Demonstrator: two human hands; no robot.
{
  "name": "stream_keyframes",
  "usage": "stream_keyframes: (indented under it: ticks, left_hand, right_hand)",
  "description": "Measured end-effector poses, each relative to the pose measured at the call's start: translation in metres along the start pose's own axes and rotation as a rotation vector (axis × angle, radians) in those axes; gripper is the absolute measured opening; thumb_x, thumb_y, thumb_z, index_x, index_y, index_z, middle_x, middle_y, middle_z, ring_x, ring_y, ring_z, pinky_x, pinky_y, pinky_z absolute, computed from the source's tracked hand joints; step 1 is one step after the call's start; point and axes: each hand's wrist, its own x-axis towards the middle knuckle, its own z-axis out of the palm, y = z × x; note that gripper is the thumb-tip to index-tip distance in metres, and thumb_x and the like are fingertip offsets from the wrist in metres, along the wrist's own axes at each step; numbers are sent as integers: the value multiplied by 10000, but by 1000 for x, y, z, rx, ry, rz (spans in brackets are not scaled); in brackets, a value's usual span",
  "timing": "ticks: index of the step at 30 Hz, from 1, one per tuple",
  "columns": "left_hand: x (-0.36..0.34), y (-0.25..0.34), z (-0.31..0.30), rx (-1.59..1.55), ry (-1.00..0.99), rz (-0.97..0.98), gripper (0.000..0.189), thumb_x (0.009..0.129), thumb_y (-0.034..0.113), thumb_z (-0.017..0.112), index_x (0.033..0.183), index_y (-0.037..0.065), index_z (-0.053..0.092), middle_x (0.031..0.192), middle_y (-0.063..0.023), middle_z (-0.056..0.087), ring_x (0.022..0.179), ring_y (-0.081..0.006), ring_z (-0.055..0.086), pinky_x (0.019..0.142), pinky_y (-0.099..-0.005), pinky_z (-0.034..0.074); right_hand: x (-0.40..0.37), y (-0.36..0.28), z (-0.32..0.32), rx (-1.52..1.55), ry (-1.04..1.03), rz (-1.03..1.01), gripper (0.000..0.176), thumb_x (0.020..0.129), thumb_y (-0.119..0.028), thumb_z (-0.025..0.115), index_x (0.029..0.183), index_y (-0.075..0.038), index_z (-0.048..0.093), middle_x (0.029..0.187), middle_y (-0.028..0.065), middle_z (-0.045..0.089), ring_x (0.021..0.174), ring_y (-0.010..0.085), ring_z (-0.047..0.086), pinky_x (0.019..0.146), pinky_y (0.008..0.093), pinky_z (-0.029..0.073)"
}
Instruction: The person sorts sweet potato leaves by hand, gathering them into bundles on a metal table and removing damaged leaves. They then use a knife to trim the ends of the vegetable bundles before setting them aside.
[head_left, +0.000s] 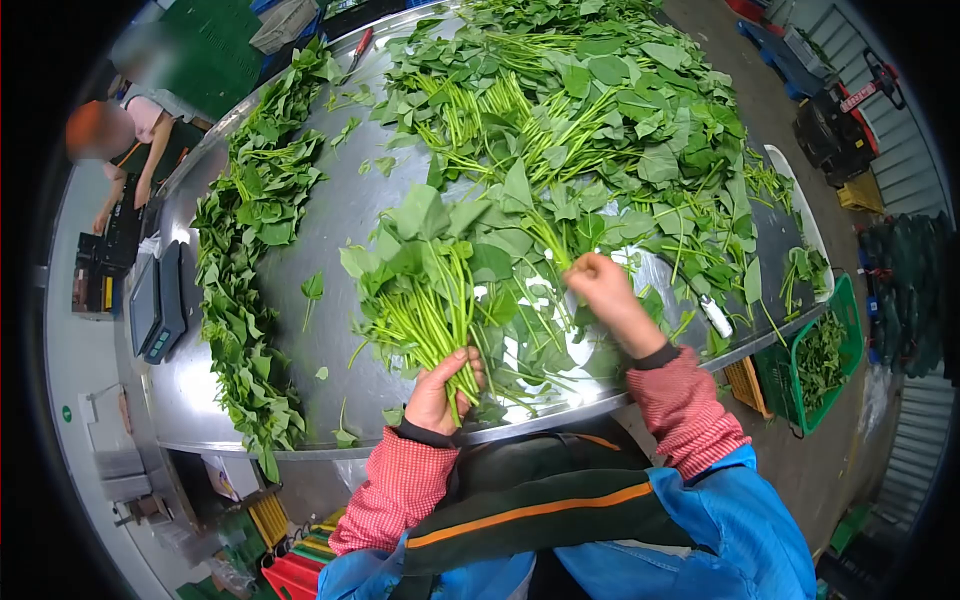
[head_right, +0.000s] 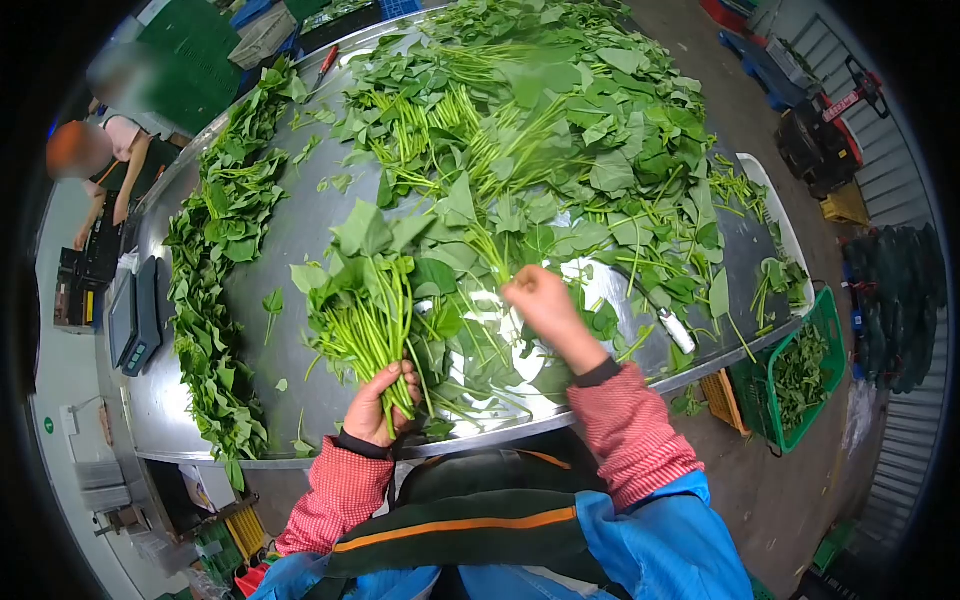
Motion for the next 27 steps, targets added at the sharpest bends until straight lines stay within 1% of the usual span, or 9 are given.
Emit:
stream_keyframes:
  ticks: [2, 3, 6, 10, 12, 14, 15, 20, 27]
  left_hand:
    - [-1, 7, 1, 66, -8, 3, 219, 881, 116, 594, 1057, -9, 554, 895, -80, 587, 730, -163, 588, 564, -213, 518]
    - [-3, 8, 8, 108, 59, 16, 216, 866, 135, 616, 1025, -5, 571, 868, -80, 597, 687, -161, 604, 476, -192, 486]
    - [0, 4, 20, 178, 86, 78, 232, 859, 136, 624, 1030, -12, 574, 850, -80, 611, 698, -162, 621, 430, -186, 464]
    - [9, -16, 29, 229, 112, 177, 182, 867, 73, 595, 1017, -30, 586, 889, -93, 638, 726, -153, 633, 540, -212, 514]
    - [9, -23, 45, 243, 140, 165, 234, 881, 50, 578, 1101, -16, 536, 945, -108, 650, 810, -170, 653, 648, -237, 555]
    - [13, -28, 41, 294, 53, 115, 266, 878, 55, 589, 1131, 15, 519, 923, -88, 652, 767, -161, 657, 591, -225, 544]
    - [16, -36, 50, 259, 154, 165, 237, 871, 50, 598, 1102, 42, 545, 881, -52, 653, 680, -143, 649, 484, -198, 485]
    - [18, -40, 39, 344, 165, 184, 214, 851, 53, 621, 1061, 57, 579, 855, -27, 643, 623, -117, 619, 443, -196, 451]
    - [17, -35, 35, 238, 144, 76, 216, 859, 46, 607, 1071, 46, 571, 897, -46, 637, 633, -122, 612, 484, -208, 480]
  right_hand:
    - [-6, -15, -26, 919, -226, 251, 223, 860, -241, 567, 840, -20, 549, 574, 47, 523, 447, 141, 466, 398, 257, 355]
    - [-10, -17, -24, 797, -190, 262, 197, 894, -227, 541, 843, -36, 544, 555, 7, 466, 428, 64, 376, 380, 213, 294]
    - [-19, 4, -9, 619, -113, 321, 188, 896, -209, 544, 853, -26, 541, 562, 7, 479, 423, 69, 393, 378, 219, 304]
    - [-32, -25, 9, 533, -99, 258, 166, 906, -205, 539, 872, -42, 542, 561, -7, 472, 435, 60, 405, 387, 210, 310]
    - [-39, -20, 31, 487, -147, 119, 180, 904, -212, 540, 888, -33, 553, 587, 9, 516, 474, 104, 478, 438, 249, 380]
    - [-45, -21, 58, 355, -145, -69, 215, 901, -230, 543, 875, -18, 567, 600, 47, 555, 490, 172, 534, 475, 298, 426]
    - [-47, -25, 59, 232, -147, -67, 234, 898, -241, 545, 865, -11, 575, 614, 75, 568, 510, 214, 549, 498, 323, 438]
    - [-55, -50, 53, -243, -196, -117, 302, 877, -277, 551, 778, 5, 592, 661, 177, 581, 591, 360, 576, 563, 427, 457]
    - [-71, -51, 58, -526, 30, -560, 193, 851, -178, 568, 740, -34, 506, 614, 145, 541, 566, 325, 579, 503, 408, 450]
